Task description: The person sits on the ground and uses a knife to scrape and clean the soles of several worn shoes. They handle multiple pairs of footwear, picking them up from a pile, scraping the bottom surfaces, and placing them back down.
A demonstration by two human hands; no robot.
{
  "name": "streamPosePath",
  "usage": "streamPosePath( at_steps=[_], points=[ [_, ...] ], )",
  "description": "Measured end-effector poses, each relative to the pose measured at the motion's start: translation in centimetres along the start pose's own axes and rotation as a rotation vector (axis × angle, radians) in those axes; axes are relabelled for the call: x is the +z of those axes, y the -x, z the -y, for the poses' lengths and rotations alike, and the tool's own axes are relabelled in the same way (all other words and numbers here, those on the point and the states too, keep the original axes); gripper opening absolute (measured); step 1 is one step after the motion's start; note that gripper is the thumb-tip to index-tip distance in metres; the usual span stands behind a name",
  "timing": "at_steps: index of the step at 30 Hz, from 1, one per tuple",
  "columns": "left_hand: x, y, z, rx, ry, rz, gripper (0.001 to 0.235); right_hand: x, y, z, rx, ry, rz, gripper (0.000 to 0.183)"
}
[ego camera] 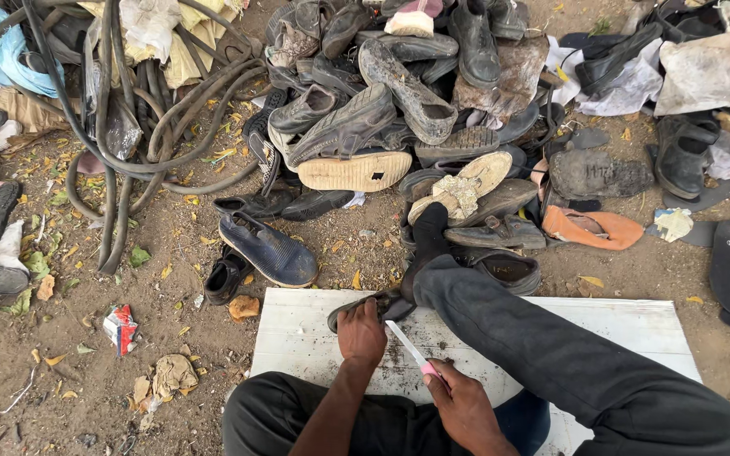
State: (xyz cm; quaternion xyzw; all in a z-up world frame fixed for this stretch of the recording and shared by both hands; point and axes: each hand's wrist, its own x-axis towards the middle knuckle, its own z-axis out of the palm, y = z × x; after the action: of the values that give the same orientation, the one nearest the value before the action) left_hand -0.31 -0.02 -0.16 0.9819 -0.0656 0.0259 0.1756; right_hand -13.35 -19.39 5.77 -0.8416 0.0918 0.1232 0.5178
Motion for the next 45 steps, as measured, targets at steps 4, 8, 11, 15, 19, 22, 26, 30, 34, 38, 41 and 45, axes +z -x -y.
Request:
streamPosePath(
  at_steps=[4,8,11,15,19,22,26,30,34,38,41,45],
  points=[
    [-0.1,0.8,0.7,0.075,0.170,-0.129,0.041,0.8,-1.2,-1.9,-0.042,0.334,-0.152,0.032],
    [-0.2,1.1,0.9,-0.011,0.268,-0.043,0.037,1.8,-2.7,-2.7,-0.176,0.448,-0.199,0.033],
    [0.2,1.0,0.8,0.046,0.346,-0.145,0.040,3.0,-4.6,-2.5,-0.137,0.558,-0.123,0.036],
    [1.1,1.1,1.3,0.119,0.350,-0.224,0.036,5.7,-8.0,-1.5,-0.160,0.598,-0.111,0.031],
    [1.6,0.8,1.8,0.124,0.388,-0.215,0.033,6.5,-9.7,-0.1,-0.241,0.651,-0.076,0.048],
    [1.5,0.7,1.7,0.048,0.408,-0.186,0.033,5.6,-7.4,0.2,-0.136,0.678,0.033,0.043],
    [1.1,0.5,1.8,-0.027,0.361,-0.075,0.034,5.1,-6.1,0.2,-0.030,0.606,0.033,0.033],
    [1.0,0.1,1.7,-0.022,0.362,-0.052,0.034,6.5,-8.4,-0.2,-0.127,0.627,-0.019,0.027],
    [0.5,0.3,1.3,-0.132,0.387,-0.025,0.034,7.3,-7.7,-1.5,-0.206,0.561,-0.076,0.031],
    [0.1,-0.2,1.6,-0.190,0.428,-0.010,0.034,7.3,-6.6,-2.6,-0.103,0.547,-0.116,0.038],
    [-0.4,-0.7,2.0,-0.203,0.510,-0.004,0.034,8.0,-7.4,-2.7,-0.087,0.446,-0.140,0.030],
    [-1.3,-1.2,1.8,-0.283,0.596,0.041,0.036,9.5,-8.5,-2.7,-0.100,0.260,-0.180,0.026]
  ],
)
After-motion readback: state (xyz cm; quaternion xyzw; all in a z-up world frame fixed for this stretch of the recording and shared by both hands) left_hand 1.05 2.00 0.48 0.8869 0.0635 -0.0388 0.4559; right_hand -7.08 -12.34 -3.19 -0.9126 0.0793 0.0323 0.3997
